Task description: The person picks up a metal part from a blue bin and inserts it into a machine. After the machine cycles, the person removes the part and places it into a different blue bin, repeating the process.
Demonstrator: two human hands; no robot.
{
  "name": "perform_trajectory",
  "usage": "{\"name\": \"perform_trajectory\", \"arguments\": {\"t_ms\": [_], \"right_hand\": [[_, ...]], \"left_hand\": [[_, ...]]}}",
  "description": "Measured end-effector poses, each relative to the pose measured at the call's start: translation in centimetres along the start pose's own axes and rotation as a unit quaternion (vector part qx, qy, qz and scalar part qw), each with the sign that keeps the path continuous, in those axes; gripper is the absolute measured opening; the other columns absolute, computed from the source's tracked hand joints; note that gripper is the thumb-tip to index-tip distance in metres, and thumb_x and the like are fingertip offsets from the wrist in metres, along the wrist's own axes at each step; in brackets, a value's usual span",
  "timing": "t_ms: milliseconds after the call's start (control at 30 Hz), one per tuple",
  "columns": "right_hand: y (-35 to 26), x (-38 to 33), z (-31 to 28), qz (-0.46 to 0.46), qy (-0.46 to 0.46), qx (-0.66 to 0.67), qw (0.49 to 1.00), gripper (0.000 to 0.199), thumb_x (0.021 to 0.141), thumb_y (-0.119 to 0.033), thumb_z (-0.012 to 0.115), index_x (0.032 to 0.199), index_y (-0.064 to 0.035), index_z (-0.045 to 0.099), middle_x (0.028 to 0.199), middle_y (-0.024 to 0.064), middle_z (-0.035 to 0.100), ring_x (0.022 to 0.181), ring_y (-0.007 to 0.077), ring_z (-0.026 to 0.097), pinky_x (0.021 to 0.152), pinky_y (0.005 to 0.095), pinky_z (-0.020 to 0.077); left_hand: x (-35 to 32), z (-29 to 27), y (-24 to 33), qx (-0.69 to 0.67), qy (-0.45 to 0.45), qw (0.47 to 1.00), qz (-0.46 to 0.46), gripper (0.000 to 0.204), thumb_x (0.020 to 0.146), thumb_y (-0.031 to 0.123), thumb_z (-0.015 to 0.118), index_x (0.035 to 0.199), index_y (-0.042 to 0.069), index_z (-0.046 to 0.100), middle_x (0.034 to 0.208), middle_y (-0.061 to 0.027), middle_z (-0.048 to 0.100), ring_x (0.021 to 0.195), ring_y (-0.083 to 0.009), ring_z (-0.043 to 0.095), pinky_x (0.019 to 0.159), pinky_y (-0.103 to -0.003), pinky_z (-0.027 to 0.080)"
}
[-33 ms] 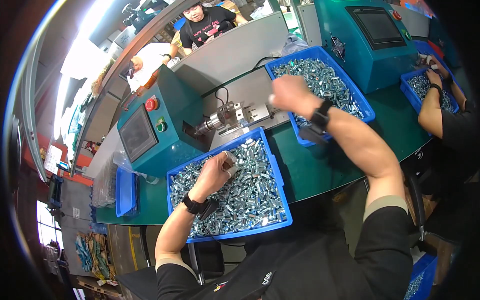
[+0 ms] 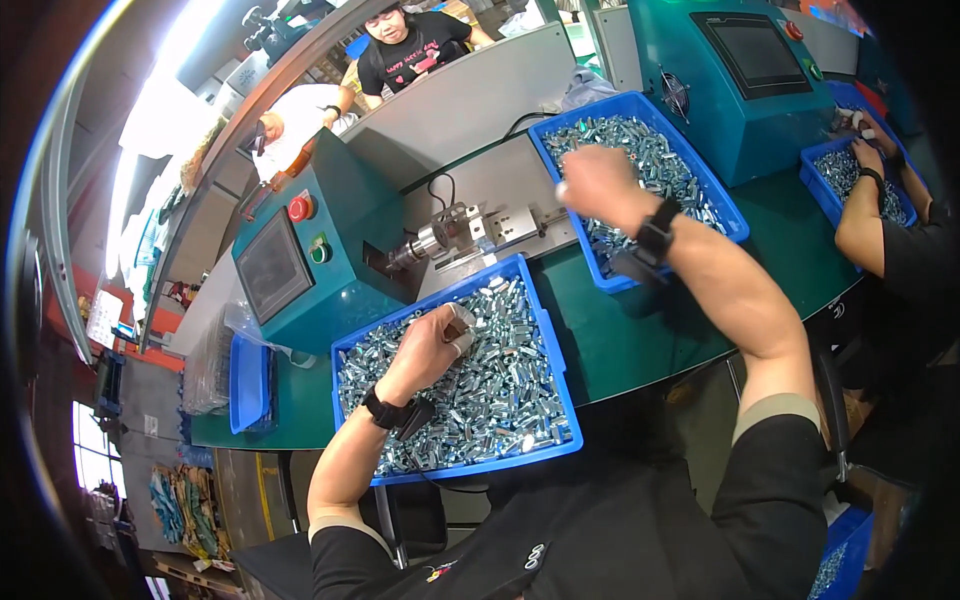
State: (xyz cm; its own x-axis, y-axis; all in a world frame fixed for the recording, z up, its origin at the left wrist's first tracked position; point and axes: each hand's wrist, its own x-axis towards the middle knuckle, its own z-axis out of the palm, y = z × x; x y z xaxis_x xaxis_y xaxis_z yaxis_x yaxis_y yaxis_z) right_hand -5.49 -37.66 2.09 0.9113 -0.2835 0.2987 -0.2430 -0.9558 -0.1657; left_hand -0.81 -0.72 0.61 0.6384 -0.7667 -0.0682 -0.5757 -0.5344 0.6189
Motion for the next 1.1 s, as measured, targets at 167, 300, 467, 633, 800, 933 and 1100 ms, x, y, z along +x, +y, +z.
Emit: {"name": "perform_trajectory", "arguments": {"t_ms": [167,300,467,633,800,933,1100], "right_hand": [[3.9,-3.0,-1.0,0.028,0.078,0.024,0.996,0.028,0.09,-0.029,0.073,0.101,-0.0034,0.077,0.105,0.0178,0.071,0.103,0.0381,0.069,0.089,0.0517,0.0564],[1.9,-3.7,-0.7,0.014,0.079,0.106,0.991,0.03,0.092,-0.03,0.074,0.104,-0.0039,0.077,0.108,0.0162,0.071,0.107,0.037,0.069,0.092,0.0504,0.0557],[-1.4,-1.3,1.2,-0.046,0.102,0.218,0.97,0.029,0.092,-0.031,0.074,0.103,-0.004,0.078,0.108,0.0152,0.073,0.107,0.0363,0.07,0.092,0.0483,0.0562],[-3.9,2.3,2.9,-0.056,0.105,0.306,0.945,0.026,0.092,-0.03,0.074,0.1,-0.0048,0.078,0.104,0.015,0.073,0.102,0.0364,0.071,0.09,0.0462,0.0572],[-4.1,2.3,4.8,-0.057,0.173,0.331,0.926,0.022,0.092,-0.027,0.074,0.096,-0.006,0.079,0.099,0.0132,0.074,0.094,0.0361,0.072,0.086,0.0448,0.0579],[-3.9,1.7,4.8,-0.066,0.164,0.324,0.929,0.02,0.092,-0.025,0.074,0.095,-0.0062,0.079,0.098,0.0121,0.074,0.093,0.0354,0.072,0.084,0.0447,0.0579],[-4.2,1.7,4.9,-0.076,0.157,0.338,0.925,0.02,0.092,-0.025,0.074,0.094,-0.0059,0.079,0.096,0.0124,0.073,0.093,0.0355,0.072,0.083,0.045,0.0575]], "left_hand": [[-0.7,-0.8,1.1,0.081,-0.006,0.992,0.093,0.019,0.087,0.006,0.077,0.105,0.005,0.07,0.095,-0.0137,0.071,0.087,-0.0345,0.071,0.075,-0.043,0.056],[-0.8,-1.8,1.7,0.205,-0.012,0.972,0.114,0.021,0.086,0.005,0.079,0.106,0.006,0.073,0.095,-0.0127,0.071,0.09,-0.0332,0.071,0.081,-0.039,0.056],[1.1,-2.9,4.3,0.22,-0.009,0.966,0.134,0.021,0.085,0.003,0.079,0.105,0.005,0.074,0.098,-0.0134,0.071,0.091,-0.0334,0.071,0.08,-0.039,0.057],[8.0,-3.8,4.3,0.113,0.144,0.968,0.173,0.026,0.082,-0.005,0.076,0.107,0.004,0.074,0.099,-0.0148,0.071,0.091,-0.0338,0.072,0.08,-0.04,0.057],[12.8,-3.4,3.5,0.122,0.178,0.965,0.147,0.029,0.081,-0.007,0.072,0.109,0.003,0.075,0.099,-0.0142,0.072,0.092,-0.0327,0.072,0.081,-0.04,0.057],[13.2,-3.3,3.9,0.197,0.188,0.952,0.139,0.031,0.079,-0.007,0.069,0.108,0.003,0.075,0.099,-0.0137,0.071,0.094,-0.033,0.07,0.082,-0.04,0.056],[13.3,-3.4,3.4,0.245,0.186,0.937,0.165,0.02,0.08,-0.003,0.068,0.099,0.004,0.072,0.091,-0.0132,0.066,0.093,-0.035,0.064,0.082,-0.045,0.052]]}}
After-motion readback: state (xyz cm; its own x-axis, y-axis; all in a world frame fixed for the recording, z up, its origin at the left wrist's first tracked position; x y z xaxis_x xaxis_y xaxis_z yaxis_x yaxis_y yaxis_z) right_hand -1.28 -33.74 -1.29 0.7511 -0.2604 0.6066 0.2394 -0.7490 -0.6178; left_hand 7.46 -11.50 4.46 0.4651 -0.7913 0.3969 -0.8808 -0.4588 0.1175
